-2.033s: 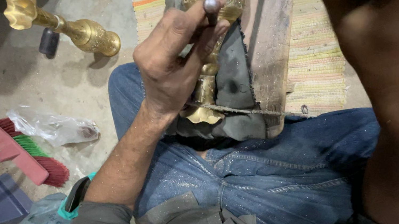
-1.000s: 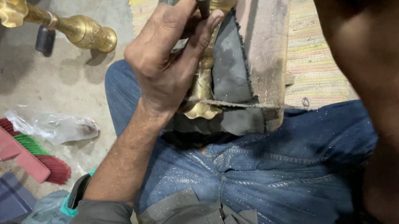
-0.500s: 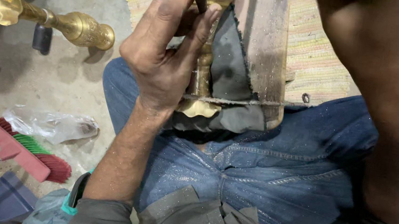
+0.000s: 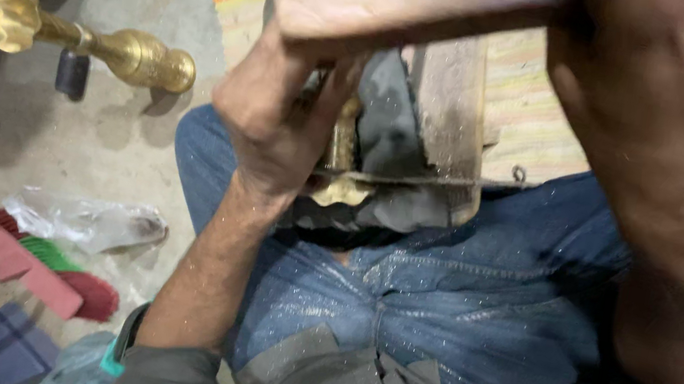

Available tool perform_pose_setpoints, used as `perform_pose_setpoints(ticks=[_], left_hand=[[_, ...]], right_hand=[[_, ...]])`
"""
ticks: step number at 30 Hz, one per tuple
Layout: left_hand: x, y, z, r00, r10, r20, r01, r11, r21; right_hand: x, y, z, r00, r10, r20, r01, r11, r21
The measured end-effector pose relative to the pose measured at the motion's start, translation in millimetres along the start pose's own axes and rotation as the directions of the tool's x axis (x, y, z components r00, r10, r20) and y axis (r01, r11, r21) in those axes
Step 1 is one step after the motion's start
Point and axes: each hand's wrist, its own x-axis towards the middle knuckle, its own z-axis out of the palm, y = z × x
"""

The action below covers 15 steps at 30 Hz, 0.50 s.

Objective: The person sits cross-legged on the floor with a brass vase-shaped object held against a cloth-covered support on their lap. They hold a steel punch against the brass surface and repeatedly strike it with a wooden mallet, repositioning the punch to work different spots, and occasionally turn the object to reach other areas.

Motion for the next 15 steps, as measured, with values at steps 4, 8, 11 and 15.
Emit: perform_pose_setpoints(ticks=[4, 8, 11, 15], left_hand=[[-3.3, -0.1, 2.3, 0.994, -0.106, 0.001, 0.106, 0.994, -0.029], [-4.3, 3.1, 1.1, 0.999, -0.034, 0.010, 0.034, 0.999, 0.022], [-2.2, 1.2, 1.2, 0.999, -0.038, 0.011, 0.038, 0.999, -0.001], [-2.9, 0.9, 3.5, 0.995, -0.094, 0.017, 0.094, 0.995, -0.019]], right_hand=[[15.2, -5.0, -1.7, 0.998, -0.047, -0.048, 0.042, 0.995, -0.095], [27.7, -3.9, -5.1, 0.994, -0.036, -0.098, 0.034, 0.999, -0.019], [33.5, -8.0, -1.9, 0.990, -0.003, -0.143, 0.013, 0.997, 0.072], [38.9, -11.6, 2.2, 0.976, -0.072, -0.204, 0.033, 0.981, -0.189]])
